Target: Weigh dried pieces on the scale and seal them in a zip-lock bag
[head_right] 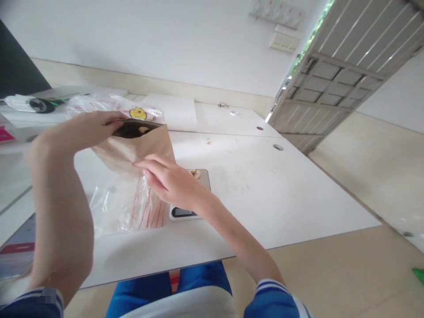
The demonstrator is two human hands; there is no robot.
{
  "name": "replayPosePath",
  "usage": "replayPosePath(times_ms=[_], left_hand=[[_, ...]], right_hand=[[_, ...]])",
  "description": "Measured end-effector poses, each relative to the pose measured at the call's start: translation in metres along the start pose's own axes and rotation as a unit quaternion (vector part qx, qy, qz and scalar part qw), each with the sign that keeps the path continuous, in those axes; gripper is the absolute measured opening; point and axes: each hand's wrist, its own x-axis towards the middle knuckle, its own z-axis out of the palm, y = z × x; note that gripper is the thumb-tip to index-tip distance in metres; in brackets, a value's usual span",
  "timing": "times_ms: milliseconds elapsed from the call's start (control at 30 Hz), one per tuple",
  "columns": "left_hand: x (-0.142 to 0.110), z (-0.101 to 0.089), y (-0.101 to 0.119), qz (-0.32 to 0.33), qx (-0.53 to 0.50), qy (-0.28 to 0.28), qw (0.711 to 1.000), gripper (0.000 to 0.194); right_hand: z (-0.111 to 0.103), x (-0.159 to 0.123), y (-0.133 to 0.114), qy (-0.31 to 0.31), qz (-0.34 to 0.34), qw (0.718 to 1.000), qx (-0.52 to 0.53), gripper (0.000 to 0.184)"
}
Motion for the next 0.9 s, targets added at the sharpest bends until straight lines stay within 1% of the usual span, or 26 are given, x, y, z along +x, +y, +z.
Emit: replayPosePath(times_ms=[33,100,200,233,300,400,467,533,667,767,900], left_hand=[[-0.005,-0.001,0.001,-0.012,-0.003,-0.009,1.0,0.043],[-0.016,-0.003,0.003,-0.016,-0.009,-0.017,1.0,0.043],[-0.026,-0.003,0.0,0.02,-0.02,-0.012,1.0,0.044],[-0.027,-0.003,-0.003,0.037,-0.023,-0.017,0.999,0.044],[-0.028,-0.002,-0.01,0.071,-0.037,-0.036,0.996,0.043],[-0.026,0.001,-0.019,0.121,-0.053,-0.06,0.989,0.048],[-0.025,0.002,-0.023,0.137,-0.053,-0.063,0.987,0.045],[-0.026,0.002,-0.023,0.127,-0.052,-0.07,0.988,0.041],[-0.03,0.0,-0.02,0.09,-0.052,-0.073,0.992,0.042],[-0.03,0.001,-0.02,0.106,-0.044,-0.05,0.992,0.04],[-0.029,0.006,-0.023,0.119,-0.042,-0.028,0.992,0.038]], right_hand=[[0.003,0.012,0.0,-0.02,-0.016,0.999,-0.028,0.029],[0.01,0.032,0.0,-0.067,-0.037,0.992,-0.101,0.029],[0.017,0.054,-0.002,-0.134,-0.06,0.966,-0.214,0.028],[0.018,0.059,-0.004,-0.144,-0.067,0.957,-0.244,0.028],[0.018,0.068,-0.01,-0.138,-0.082,0.944,-0.287,0.029],[0.014,0.076,-0.016,-0.11,-0.083,0.94,-0.311,0.028],[0.009,0.08,-0.018,-0.111,-0.057,0.942,-0.312,0.027],[0.005,0.084,-0.018,-0.136,-0.027,0.939,-0.315,0.026],[-0.001,0.095,-0.02,-0.194,0.014,0.928,-0.319,0.021],[-0.001,0.105,-0.023,-0.221,0.036,0.918,-0.328,0.022],[0.004,0.111,-0.025,-0.233,0.053,0.903,-0.357,0.025]])
